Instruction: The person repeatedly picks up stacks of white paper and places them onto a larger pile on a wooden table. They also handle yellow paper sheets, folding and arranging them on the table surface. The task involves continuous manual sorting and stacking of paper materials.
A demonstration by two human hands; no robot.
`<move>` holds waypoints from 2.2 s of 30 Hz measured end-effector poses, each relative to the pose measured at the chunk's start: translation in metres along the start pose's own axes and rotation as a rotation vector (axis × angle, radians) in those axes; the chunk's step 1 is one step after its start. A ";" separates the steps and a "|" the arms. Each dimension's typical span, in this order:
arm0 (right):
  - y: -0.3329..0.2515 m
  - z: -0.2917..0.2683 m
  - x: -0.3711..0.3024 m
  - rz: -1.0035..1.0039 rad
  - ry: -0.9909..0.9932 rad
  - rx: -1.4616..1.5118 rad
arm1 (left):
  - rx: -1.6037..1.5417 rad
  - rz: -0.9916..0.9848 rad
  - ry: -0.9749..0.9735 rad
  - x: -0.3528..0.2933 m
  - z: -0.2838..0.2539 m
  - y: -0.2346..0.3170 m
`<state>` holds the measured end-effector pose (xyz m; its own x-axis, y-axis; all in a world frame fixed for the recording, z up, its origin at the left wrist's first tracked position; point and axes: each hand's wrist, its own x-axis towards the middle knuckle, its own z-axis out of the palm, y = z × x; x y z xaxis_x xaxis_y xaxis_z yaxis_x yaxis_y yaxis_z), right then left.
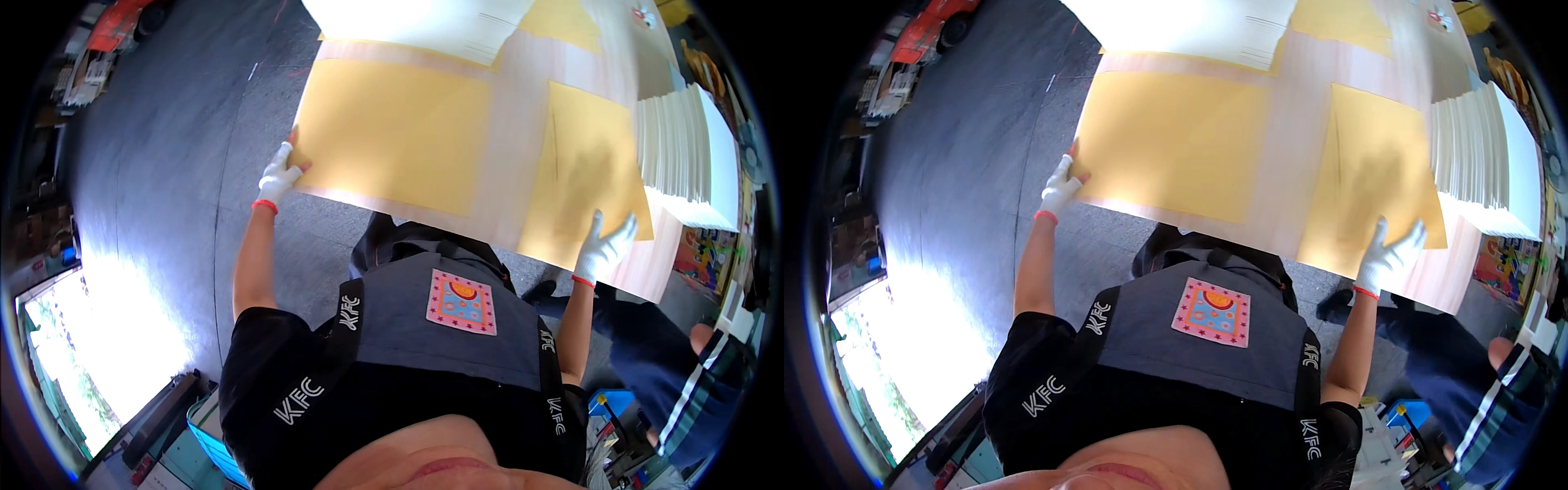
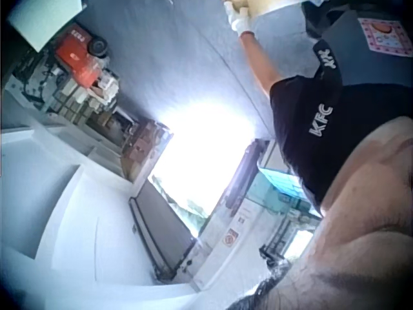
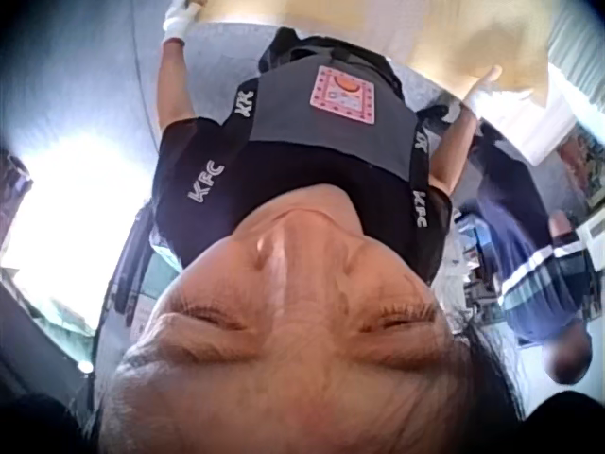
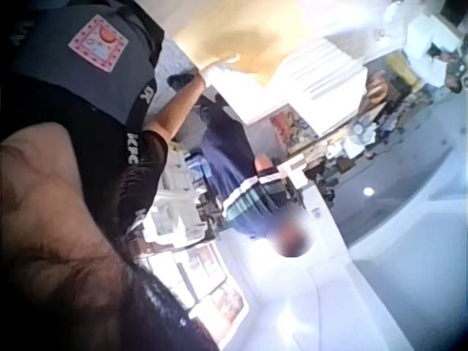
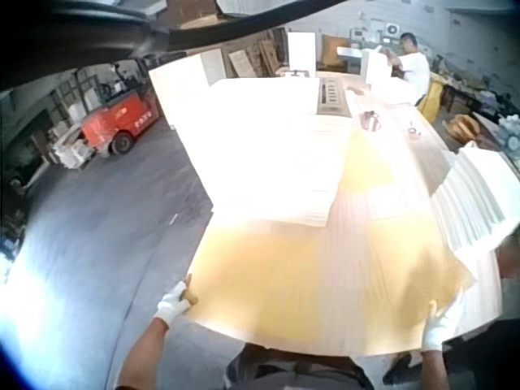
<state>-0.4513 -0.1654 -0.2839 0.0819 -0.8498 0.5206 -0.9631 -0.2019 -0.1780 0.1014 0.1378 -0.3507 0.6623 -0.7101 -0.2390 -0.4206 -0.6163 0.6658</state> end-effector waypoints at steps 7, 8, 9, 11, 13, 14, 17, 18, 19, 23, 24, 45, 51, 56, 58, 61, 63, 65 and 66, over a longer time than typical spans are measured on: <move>-0.156 0.028 -0.044 -0.833 -0.539 0.317 | -0.157 -0.066 0.038 0.038 0.004 -0.045; -0.173 0.030 -0.051 -0.872 -0.558 0.325 | -0.110 -0.079 0.031 0.042 0.003 -0.047; -0.184 0.033 -0.060 -0.904 -0.579 0.324 | -0.067 -0.088 0.012 0.043 0.005 -0.040; -0.188 0.043 -0.071 -0.934 -0.604 0.310 | -0.207 -0.130 0.018 0.034 0.003 -0.011; -0.183 0.050 -0.076 -0.947 -0.612 0.294 | -0.268 -0.153 0.038 0.030 0.002 -0.009; -0.180 0.050 -0.076 -0.957 -0.611 0.280 | -0.260 -0.153 0.050 0.033 0.003 -0.018; -0.171 0.049 -0.075 -0.966 -0.611 0.244 | -0.239 -0.133 0.113 0.032 0.008 -0.035; -0.168 0.049 -0.076 -0.960 -0.614 0.238 | -0.232 -0.120 0.134 0.032 0.010 -0.034; -0.164 0.048 -0.076 -0.953 -0.617 0.232 | -0.251 -0.134 0.131 0.032 0.012 -0.033; -0.160 0.042 -0.076 -0.929 -0.632 0.223 | -0.286 -0.133 0.068 0.029 0.004 -0.023; -0.159 0.043 -0.076 -0.927 -0.632 0.224 | -0.287 -0.115 0.041 0.031 0.004 -0.021; -0.158 0.045 -0.073 -0.951 -0.613 0.250 | -0.259 -0.183 0.108 0.027 0.005 -0.015; -0.158 0.046 -0.075 -0.913 -0.600 0.284 | -0.288 -0.188 0.118 0.026 0.006 -0.012; -0.162 0.045 -0.074 -0.882 -0.609 0.289 | -0.280 -0.163 0.114 0.031 0.009 -0.023; -0.162 0.044 -0.073 -0.898 -0.618 0.272 | -0.280 -0.142 0.135 0.035 0.011 -0.038; -0.161 0.043 -0.071 -0.924 -0.614 0.282 | -0.302 -0.146 0.124 0.036 0.013 -0.040; -0.160 0.043 -0.070 -0.920 -0.626 0.277 | -0.302 -0.159 0.101 0.034 0.008 -0.029; -0.158 0.044 -0.069 -0.923 -0.635 0.281 | -0.281 -0.176 0.077 0.028 0.003 -0.012; -0.157 0.044 -0.069 -0.927 -0.638 0.286 | -0.291 -0.176 0.084 0.027 0.004 -0.013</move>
<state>-0.2947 -0.0969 -0.3287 0.9182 -0.3930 0.0493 -0.3796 -0.9087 -0.1738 0.1224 0.1259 -0.3685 0.7630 -0.5633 -0.3172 -0.1087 -0.5955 0.7960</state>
